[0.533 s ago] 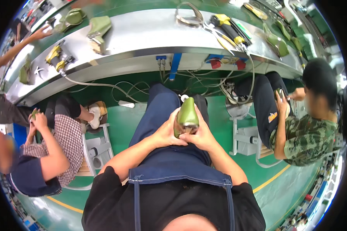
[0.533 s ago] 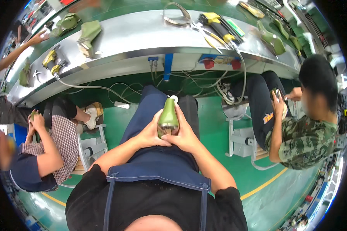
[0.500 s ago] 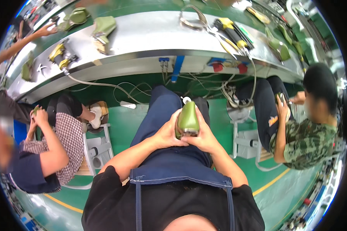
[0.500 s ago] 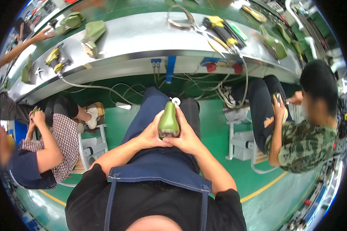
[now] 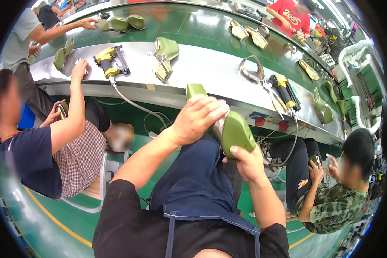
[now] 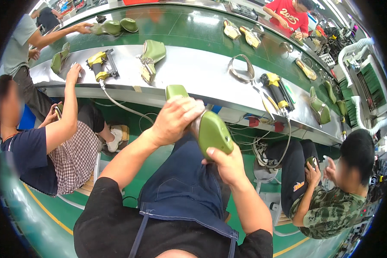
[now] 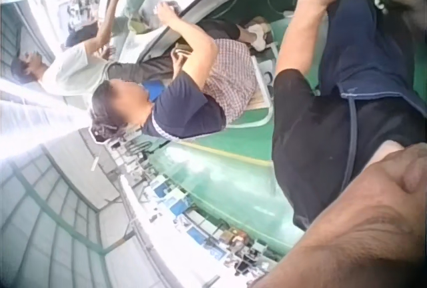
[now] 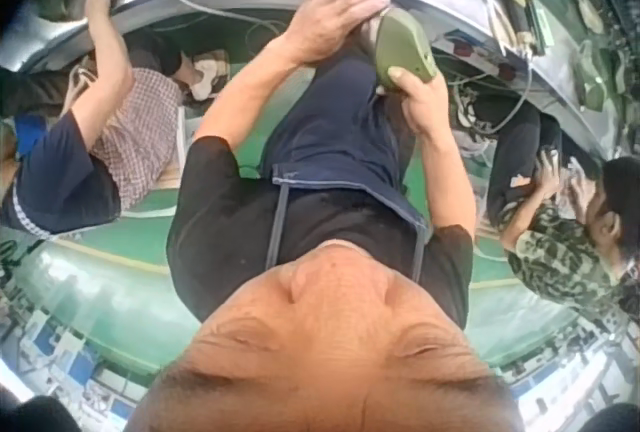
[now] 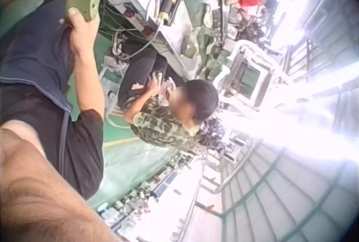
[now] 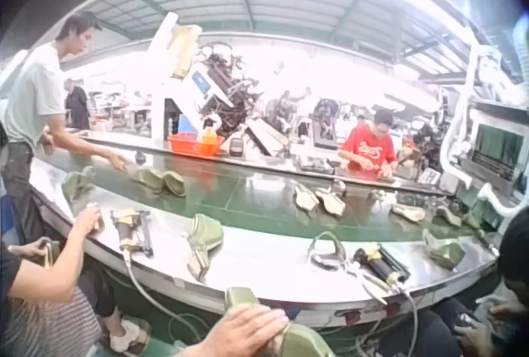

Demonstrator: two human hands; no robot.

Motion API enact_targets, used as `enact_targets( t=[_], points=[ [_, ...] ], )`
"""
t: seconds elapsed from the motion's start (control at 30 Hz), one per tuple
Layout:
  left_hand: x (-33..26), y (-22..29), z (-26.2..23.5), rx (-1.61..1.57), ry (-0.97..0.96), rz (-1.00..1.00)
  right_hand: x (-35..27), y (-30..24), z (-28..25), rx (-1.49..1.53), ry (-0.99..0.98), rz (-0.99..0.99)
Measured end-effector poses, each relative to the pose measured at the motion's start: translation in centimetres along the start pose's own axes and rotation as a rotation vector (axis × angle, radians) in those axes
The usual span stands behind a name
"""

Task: The person assembles green slip-on shoes on a factory assembly line. They pick up a shoe and a metal ring, place the ring on the sole, and use pliers to secure it. They then use a pneumatic staple gun to fasten the ring to the shoe. The person repeats this process for multiple shoes, placing finished units on the conveyor belt.

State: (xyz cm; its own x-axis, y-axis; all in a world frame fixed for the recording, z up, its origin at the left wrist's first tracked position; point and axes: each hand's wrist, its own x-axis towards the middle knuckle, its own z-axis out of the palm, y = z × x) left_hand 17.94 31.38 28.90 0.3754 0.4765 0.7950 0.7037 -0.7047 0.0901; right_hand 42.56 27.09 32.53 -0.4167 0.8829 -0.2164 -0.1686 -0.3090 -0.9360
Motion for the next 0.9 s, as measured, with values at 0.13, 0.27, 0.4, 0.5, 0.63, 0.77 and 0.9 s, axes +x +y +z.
enact_targets(
  t=[0.13, 0.27, 0.4, 0.5, 0.63, 0.77, 0.9],
  points=[
    [-0.1, -4.5, -1.2, 0.117, 0.163, -0.323, 5.4, -3.0, 1.1, 0.123, 0.011, -0.105],
    [-2.1, -10.7, -0.2, 0.255, 0.264, -0.682, 14.0, -3.1, 1.8, 0.087, 0.086, -0.271],
    [-2.6, -15.2, 1.0, 0.197, 0.255, -0.804, 24.0, -0.6, -0.9, -0.212, 0.215, -0.494],
    [-3.0, -16.8, 0.7, 0.22, 0.323, -0.772, 27.0, 1.0, -3.2, -0.569, 0.317, -0.58],
    [-2.6, -16.8, -1.8, -0.109, 0.539, -0.998, 26.7, 1.1, -5.2, -0.814, 0.315, -0.537],
    [-4.1, -21.3, -3.8, -0.655, 0.846, -1.126, 26.1, 0.4, -9.1, -0.931, 0.331, -0.722],
    [-2.0, -24.0, -1.9, -0.747, 0.768, -1.211, 27.0, 0.6, -12.7, -1.259, 0.562, -0.764]
  ],
)
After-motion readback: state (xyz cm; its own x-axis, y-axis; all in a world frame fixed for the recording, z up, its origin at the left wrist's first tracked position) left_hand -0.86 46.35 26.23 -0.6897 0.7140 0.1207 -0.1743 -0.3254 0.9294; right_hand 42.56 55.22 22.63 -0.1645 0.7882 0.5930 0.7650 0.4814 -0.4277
